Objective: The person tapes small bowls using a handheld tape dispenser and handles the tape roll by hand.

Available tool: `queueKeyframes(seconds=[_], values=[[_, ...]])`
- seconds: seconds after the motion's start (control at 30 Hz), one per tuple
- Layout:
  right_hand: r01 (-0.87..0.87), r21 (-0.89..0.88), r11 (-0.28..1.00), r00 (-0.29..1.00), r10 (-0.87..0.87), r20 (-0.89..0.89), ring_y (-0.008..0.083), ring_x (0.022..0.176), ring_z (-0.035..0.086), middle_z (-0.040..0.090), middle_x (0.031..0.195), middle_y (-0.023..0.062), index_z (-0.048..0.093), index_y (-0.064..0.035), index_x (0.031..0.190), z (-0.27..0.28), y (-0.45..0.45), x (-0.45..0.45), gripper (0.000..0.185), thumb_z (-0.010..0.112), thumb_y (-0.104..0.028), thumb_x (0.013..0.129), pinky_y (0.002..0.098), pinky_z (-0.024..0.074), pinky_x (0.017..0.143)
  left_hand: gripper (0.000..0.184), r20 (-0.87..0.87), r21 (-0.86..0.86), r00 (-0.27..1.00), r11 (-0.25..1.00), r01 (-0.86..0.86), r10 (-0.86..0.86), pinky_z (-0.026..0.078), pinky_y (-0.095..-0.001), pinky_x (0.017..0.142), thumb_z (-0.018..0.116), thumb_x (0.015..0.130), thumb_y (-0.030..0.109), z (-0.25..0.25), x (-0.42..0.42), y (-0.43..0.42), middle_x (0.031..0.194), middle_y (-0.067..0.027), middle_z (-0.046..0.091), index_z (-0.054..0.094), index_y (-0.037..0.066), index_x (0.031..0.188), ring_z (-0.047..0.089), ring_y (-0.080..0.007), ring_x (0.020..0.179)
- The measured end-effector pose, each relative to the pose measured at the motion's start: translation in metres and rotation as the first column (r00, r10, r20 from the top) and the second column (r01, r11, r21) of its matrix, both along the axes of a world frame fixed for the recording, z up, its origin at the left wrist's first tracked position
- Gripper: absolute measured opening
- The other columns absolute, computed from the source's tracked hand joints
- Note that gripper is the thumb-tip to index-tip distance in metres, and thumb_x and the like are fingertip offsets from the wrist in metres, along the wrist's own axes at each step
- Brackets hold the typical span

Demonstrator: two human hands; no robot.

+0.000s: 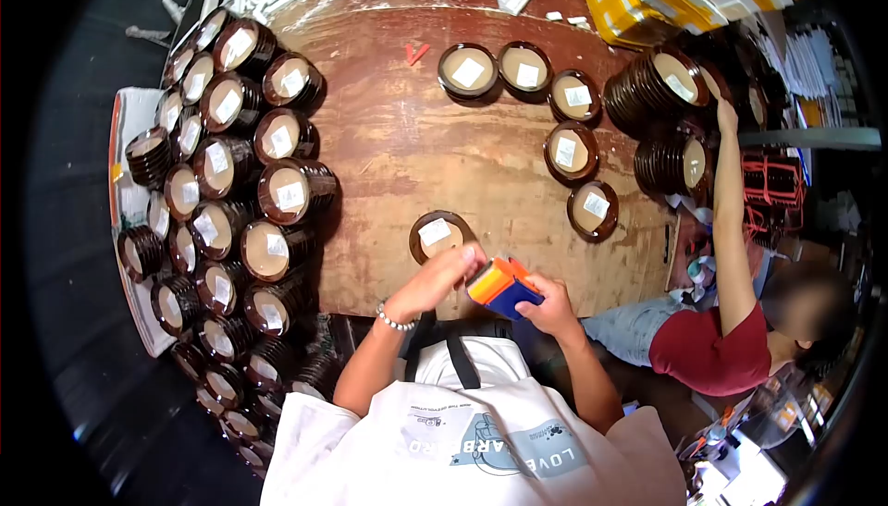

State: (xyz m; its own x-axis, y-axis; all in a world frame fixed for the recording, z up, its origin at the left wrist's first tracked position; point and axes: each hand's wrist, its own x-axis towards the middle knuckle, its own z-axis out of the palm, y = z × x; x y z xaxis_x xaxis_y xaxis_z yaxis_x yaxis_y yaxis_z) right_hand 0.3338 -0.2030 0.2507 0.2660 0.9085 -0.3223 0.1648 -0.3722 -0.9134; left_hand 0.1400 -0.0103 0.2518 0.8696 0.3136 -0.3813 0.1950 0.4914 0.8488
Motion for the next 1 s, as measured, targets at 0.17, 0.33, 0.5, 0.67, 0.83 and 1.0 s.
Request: queueKeyframes(seconds=[0.17, 0.33, 0.5, 0.67, 0.83, 1.0], values=[[-0.018, 0.38, 0.925, 0.997, 0.044, -0.059, 0.0292, 0.081, 0.07, 0.07, 0.089, 0.016, 0.068, 0.0045, 0.097, 0.019, -0.001, -0.016, 0.074, 0.077, -0.067, 0.08, 0.0388, 0.0551, 0.075, 0.063, 0.144, -0.006, 0.989, 1.0, -0.012, 0.013, 0.038, -0.0258, 0.068, 0.034, 0.106, 0.06, 0.076, -0.022, -0.011, 0.088, 0.0004, 0.055, 0.058, 0.003, 0.101, 0.047, -0.0098, 0.077], [-0.095, 0.649, 0.755, 0.995, 0.077, 0.055, 0.0287, 0.067, 0.068, 0.072, 0.078, 0.0135, 0.065, 0.0009, 0.087, 0.079, 0.024, -0.03, 0.052, 0.081, -0.049, 0.084, 0.0388, 0.0543, 0.067, 0.031, 0.303, 0.327, 0.948, 0.945, -0.004, -0.1, 0.052, -0.0388, 0.082, 0.063, 0.094, 0.027, 0.146, -0.041, 0.007, 0.101, -0.0152, 0.069, 0.07, -0.003, 0.101, 0.067, -0.0304, 0.092], [-0.289, 0.651, 0.702, 0.916, 0.005, 0.401, 0.0291, 0.073, 0.075, 0.076, 0.082, 0.0167, 0.066, 0.001, 0.101, 0.111, 0.013, -0.026, 0.028, 0.075, -0.022, 0.089, 0.0405, 0.057, 0.079, 0.025, 0.431, 0.57, 0.888, 0.81, -0.133, -0.157, 0.053, -0.0332, 0.071, 0.079, 0.075, 0.01, 0.177, -0.059, 0.011, 0.106, -0.0114, 0.074, 0.077, 0.002, 0.099, 0.067, -0.0242, 0.082], [-0.33, 0.564, 0.757, 0.844, -0.031, 0.536, 0.0269, 0.085, 0.078, 0.078, 0.089, 0.0134, 0.076, 0.001, 0.103, 0.144, 0.004, -0.028, 0.03, 0.067, -0.016, 0.08, 0.0395, 0.0579, 0.091, 0.019, 0.532, 0.559, 0.842, 0.785, -0.268, -0.091, 0.051, -0.0307, 0.066, 0.082, 0.074, 0.011, 0.187, -0.074, 0.005, 0.103, -0.013, 0.075, 0.079, 0.004, 0.092, 0.066, -0.0214, 0.08], [-0.562, 0.533, 0.632, 0.63, -0.09, 0.771, 0.0241, 0.085, 0.077, 0.078, 0.087, 0.0087, 0.073, -0.0086, 0.079, 0.168, 0.006, -0.024, 0.008, 0.068, -0.014, 0.076, 0.0366, 0.0576, 0.088, 0.015, 0.581, 0.564, 0.812, 0.747, -0.352, -0.055, 0.051, -0.0291, 0.066, 0.081, 0.076, 0.011, 0.193, -0.083, -0.001, 0.099, -0.0122, 0.075, 0.081, 0.005, 0.09, 0.066, -0.0211, 0.08], [-0.676, 0.523, 0.52, 0.518, -0.17, 0.839, 0.0185, 0.081, 0.075, 0.077, 0.084, 0.0043, 0.07, -0.0103, 0.078, 0.186, 0.011, -0.024, 0.004, 0.071, -0.012, 0.075, 0.0322, 0.0522, 0.08, 0.04, 0.617, 0.527, 0.786, 0.763, -0.374, -0.042, 0.053, -0.0311, 0.07, 0.077, 0.088, 0.022, 0.198, -0.086, -0.009, 0.104, -0.017, 0.074, 0.073, -0.005, 0.116, 0.068, -0.0233, 0.089]])
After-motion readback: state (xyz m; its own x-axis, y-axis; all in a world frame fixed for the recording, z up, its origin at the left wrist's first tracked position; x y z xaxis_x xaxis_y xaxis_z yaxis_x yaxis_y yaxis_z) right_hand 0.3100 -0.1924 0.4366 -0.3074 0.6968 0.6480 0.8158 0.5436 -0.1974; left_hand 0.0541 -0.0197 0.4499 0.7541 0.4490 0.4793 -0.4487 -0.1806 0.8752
